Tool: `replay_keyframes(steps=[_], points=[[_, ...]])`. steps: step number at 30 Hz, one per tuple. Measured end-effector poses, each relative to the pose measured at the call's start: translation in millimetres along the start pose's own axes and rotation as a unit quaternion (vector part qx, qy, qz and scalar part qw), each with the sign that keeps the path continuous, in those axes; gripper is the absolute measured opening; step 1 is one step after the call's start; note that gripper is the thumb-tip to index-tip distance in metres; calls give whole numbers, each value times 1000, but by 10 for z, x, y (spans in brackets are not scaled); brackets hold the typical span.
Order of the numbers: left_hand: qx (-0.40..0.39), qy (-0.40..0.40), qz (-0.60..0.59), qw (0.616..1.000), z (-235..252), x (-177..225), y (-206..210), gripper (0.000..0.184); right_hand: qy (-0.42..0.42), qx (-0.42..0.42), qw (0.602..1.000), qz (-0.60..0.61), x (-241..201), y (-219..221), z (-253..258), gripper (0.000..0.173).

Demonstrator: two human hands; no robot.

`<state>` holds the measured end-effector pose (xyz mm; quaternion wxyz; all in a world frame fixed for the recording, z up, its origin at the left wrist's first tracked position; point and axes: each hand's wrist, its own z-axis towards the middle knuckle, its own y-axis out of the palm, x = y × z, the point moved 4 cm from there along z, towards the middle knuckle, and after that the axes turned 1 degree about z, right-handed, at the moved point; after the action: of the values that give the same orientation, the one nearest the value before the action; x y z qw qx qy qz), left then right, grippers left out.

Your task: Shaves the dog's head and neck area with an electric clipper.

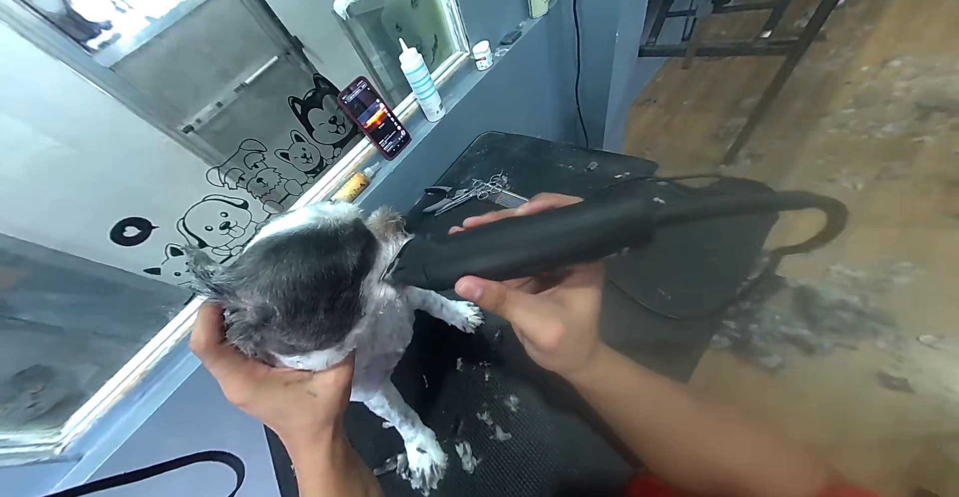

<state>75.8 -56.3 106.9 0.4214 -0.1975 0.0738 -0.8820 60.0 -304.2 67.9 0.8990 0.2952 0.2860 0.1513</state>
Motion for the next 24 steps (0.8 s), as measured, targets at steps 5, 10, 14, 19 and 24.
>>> replay_keyframes(steps=[5, 10, 14, 19, 24], points=[[-2, 2, -2, 1000, -19, -12, -20, 110, 42, -8, 999, 28, 50, 121, -165, 63], [-4, -3, -12, 1000, -11, -2, -10, 109, 136, -95, 982, 88, 110, 149, -214, 60], [-4, -1, 2, 1000, -9, 11, -9, 110, 30, -14, 997, 63, 12, 51, -133, 60], [-9, 4, 12, 1000, -6, 44, 2, 109, -31, 41, 999, -16, -88, 164, -58, 61], [-8, 4, 11, 1000, -1, 25, -2, 108, 100, -63, 992, 45, -45, 167, -44, 58]])
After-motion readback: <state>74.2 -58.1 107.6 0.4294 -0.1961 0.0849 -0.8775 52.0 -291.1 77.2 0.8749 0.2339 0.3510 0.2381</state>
